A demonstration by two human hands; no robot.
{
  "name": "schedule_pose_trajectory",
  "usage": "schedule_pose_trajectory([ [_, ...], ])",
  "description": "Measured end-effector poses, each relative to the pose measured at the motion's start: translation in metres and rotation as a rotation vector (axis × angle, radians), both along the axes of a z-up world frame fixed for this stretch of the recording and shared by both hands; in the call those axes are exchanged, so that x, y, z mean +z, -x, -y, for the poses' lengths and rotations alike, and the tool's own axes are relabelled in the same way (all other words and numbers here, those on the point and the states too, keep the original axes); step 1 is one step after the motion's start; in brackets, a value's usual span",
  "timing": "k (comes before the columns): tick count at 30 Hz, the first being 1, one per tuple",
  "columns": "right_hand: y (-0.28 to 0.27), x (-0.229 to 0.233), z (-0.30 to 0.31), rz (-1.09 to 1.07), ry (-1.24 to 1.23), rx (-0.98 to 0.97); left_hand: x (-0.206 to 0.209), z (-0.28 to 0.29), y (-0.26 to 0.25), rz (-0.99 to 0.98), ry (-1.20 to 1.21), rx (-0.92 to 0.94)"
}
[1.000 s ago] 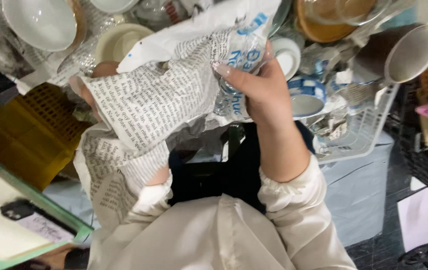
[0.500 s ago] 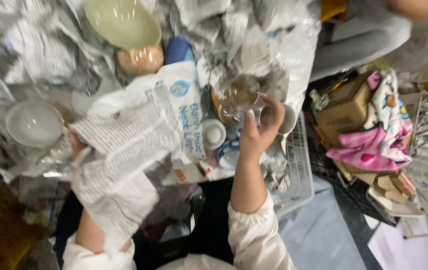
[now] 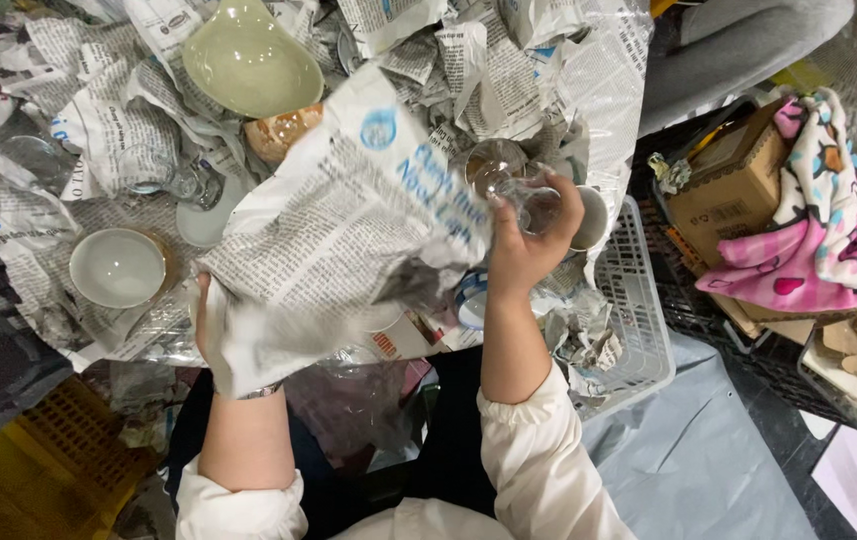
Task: The person sits on the floor and wraps various ceramic dishes, including cups, bowls, and saucers, with newspaper. They fold the newspaper around each item and place the wrapped items into a white plastic basket.
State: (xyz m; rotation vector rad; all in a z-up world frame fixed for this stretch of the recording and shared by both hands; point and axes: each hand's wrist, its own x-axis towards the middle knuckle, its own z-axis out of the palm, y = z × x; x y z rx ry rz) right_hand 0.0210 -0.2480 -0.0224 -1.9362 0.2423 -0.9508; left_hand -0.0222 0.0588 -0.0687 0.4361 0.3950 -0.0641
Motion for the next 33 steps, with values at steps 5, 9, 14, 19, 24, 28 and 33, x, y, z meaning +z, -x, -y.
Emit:
schedule_pose_trajectory([
  [5,-0.014,0.015,-0.004,-0.222,0.097,-0.042,-0.007,0.006,-0.007,0.169,0.365,-0.059],
  [9,-0.021,0.020,-0.006,-0.368,0.332,-0.074,-0.002,0.009,-0.003,0.167,0.300,-0.067],
  [14,-0.026,0.022,-0.010,-0.409,0.428,-0.094,0.003,0.010,-0.003,0.087,-0.153,-0.022],
  [19,-0.021,0.014,-0.008,-0.496,0.405,-0.091,-0.010,0.014,-0.004,0.029,0.074,-0.027],
  [24,-0.014,0.016,-0.008,-0.482,0.540,-0.053,-0.008,0.019,0.002,0.269,-0.080,-0.109],
  [28,-0.008,0.031,-0.014,-0.426,0.547,-0.018,0.013,0.024,0.012,0.209,-0.066,-0.130],
  [33,0.045,0.050,-0.013,-0.302,0.600,-0.019,0.023,0.033,0.046,0.095,-0.114,-0.213],
])
